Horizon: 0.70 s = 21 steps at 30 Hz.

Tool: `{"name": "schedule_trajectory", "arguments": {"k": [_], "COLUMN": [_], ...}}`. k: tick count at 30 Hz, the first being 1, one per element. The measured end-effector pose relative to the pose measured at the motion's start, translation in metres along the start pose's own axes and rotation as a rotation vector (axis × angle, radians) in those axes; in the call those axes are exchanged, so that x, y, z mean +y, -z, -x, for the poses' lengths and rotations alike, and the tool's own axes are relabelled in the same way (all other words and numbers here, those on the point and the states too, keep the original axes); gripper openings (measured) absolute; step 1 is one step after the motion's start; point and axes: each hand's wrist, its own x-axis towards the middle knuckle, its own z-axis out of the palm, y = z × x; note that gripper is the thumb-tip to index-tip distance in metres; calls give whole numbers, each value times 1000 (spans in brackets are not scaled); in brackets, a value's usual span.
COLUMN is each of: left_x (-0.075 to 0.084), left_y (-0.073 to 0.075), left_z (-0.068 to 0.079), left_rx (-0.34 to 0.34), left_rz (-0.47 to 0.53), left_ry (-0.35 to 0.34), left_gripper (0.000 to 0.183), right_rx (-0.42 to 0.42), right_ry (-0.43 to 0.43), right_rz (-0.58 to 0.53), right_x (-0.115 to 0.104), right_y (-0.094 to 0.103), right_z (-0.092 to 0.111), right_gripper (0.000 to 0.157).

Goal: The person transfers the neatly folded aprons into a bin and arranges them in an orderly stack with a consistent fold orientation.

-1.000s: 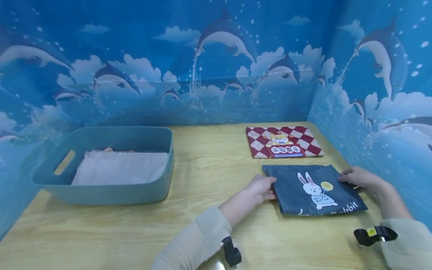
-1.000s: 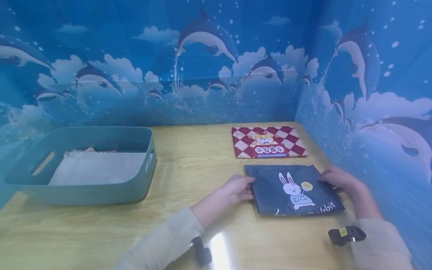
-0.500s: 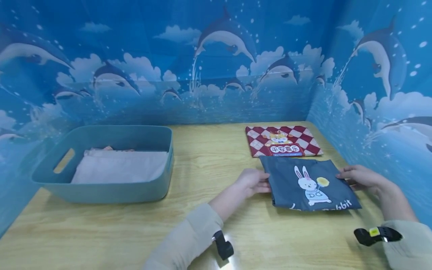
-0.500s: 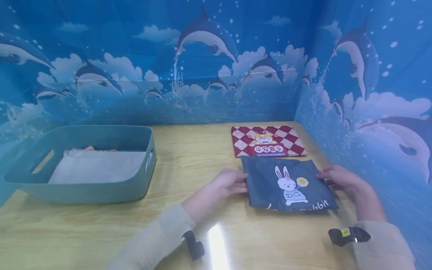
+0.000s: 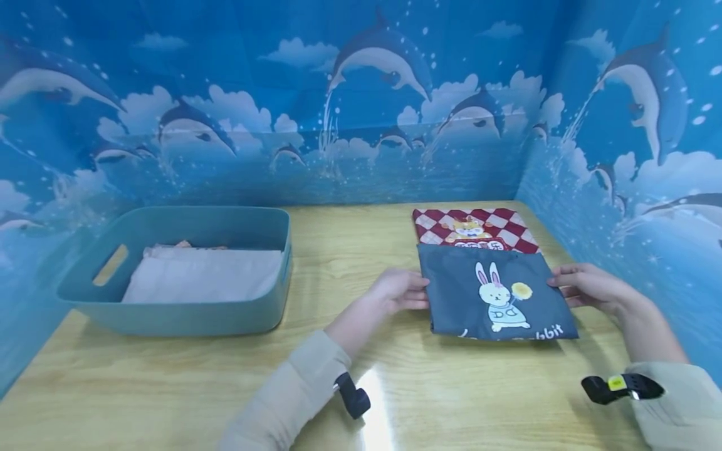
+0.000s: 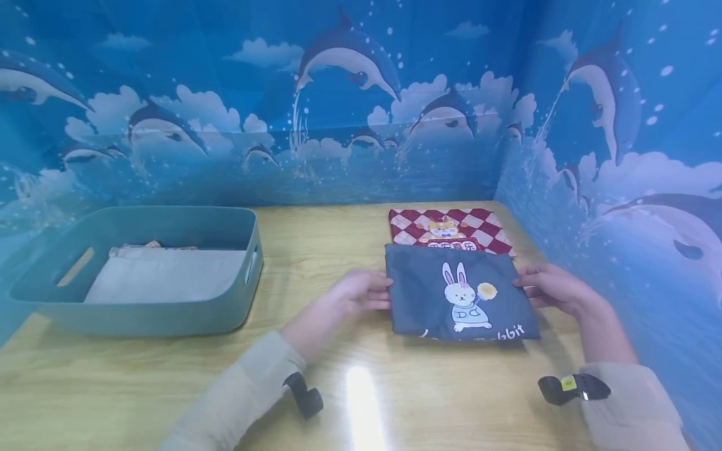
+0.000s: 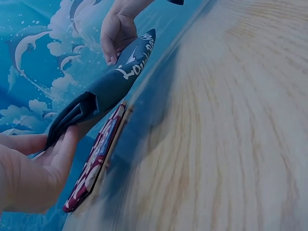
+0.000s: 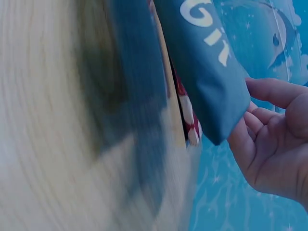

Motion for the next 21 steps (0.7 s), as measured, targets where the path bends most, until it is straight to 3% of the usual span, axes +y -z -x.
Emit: {"name": "schedule_trajectory", "arguments": {"k": [7,13,18,21], "left_x": [11,21,27,29], "left_y": [15,25,32,38], "left_z": [4,8,10,11], "left_rx": [48,90,115,134], "left_rz": [-3,-37,-65,-90], "left_ry": [-20,-47,-64,-74], "left_gripper": [35,35,37,36], "right_rx": [24,71,119,121], "right_ry": [16,4,-35,-32], "right_rz": [-90,-113,-162,-190], "right_x": [-12,-21,-29,-34], "right_y": [-12,-24,-34,-41], "right_z": [-7,-13,-17,-19], "right_gripper": [8,44,26,29]}}
